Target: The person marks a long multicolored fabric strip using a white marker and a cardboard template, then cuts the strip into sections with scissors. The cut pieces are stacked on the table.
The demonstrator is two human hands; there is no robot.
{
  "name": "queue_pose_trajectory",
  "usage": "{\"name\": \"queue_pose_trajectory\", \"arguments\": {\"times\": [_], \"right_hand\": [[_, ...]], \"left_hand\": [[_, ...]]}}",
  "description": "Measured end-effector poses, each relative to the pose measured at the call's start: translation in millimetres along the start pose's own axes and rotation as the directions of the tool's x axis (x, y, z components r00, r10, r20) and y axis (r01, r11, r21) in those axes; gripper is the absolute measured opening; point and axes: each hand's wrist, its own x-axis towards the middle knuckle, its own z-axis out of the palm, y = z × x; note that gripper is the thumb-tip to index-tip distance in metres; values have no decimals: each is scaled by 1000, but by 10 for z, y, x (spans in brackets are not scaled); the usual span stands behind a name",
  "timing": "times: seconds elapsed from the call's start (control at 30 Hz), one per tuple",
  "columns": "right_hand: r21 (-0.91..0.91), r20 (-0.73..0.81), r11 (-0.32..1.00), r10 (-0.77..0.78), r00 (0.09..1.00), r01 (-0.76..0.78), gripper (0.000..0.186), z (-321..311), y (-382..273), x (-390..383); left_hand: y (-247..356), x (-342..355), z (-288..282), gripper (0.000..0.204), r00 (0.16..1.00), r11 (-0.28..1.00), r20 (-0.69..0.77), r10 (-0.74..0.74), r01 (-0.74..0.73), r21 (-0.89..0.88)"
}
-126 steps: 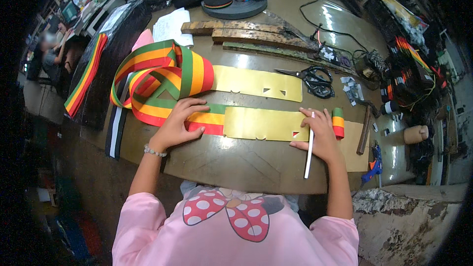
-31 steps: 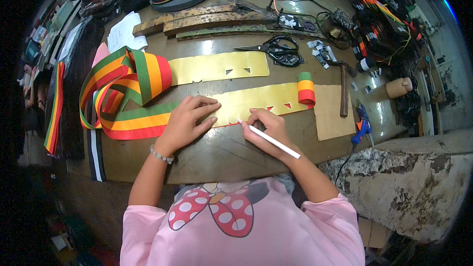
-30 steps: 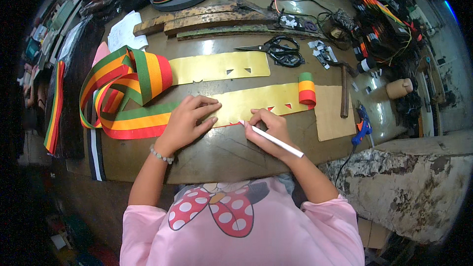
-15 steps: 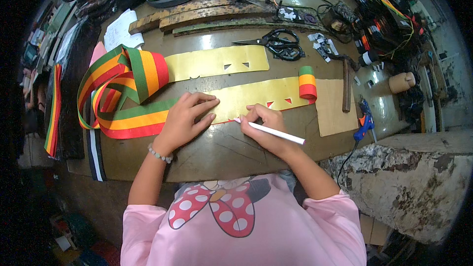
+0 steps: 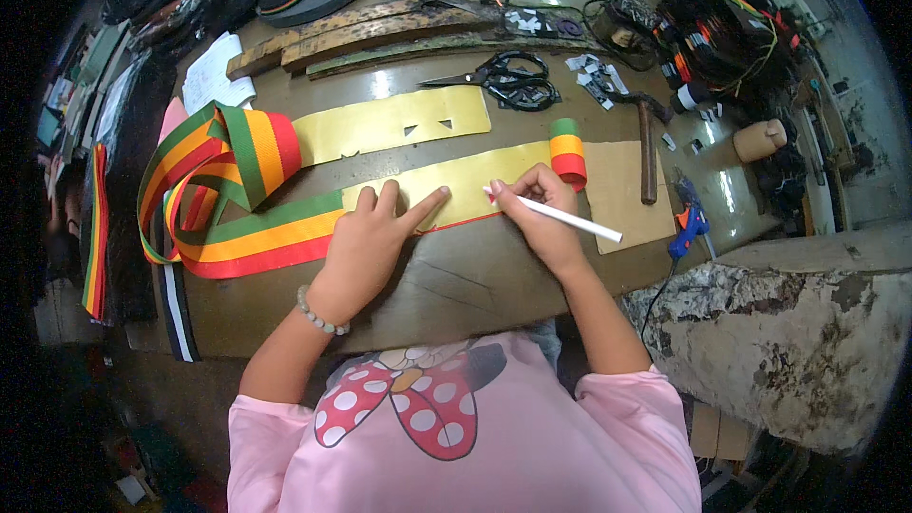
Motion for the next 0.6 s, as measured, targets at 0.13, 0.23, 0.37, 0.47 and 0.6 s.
{"name": "queue_pose_trajectory", "arguments": {"times": [0.13, 0.23, 0.37, 0.47, 0.6], "right_hand": [[-222, -48, 975, -32, 998, 21, 28, -163, 78, 63], [-349, -7, 930, -127, 992, 116, 30, -157, 128, 31], [-520, 125, 804, -261, 957, 288, 33, -101, 160, 15], [-376, 69, 890, -251, 966, 258, 28, -199, 160, 110], [-240, -221, 958, -212, 952, 157, 22, -487, 145, 245]], "left_hand": [[154, 169, 85, 85, 995, 985, 103, -16, -2, 170], [246, 297, 168, 84, 986, 959, 166, -28, -21, 284], [427, 419, 204, 80, 967, 869, 235, -102, -28, 494], [546, 485, 185, 78, 944, 822, 301, -137, -61, 567], [643, 540, 218, 69, 887, 876, 421, -191, -39, 481]]}}
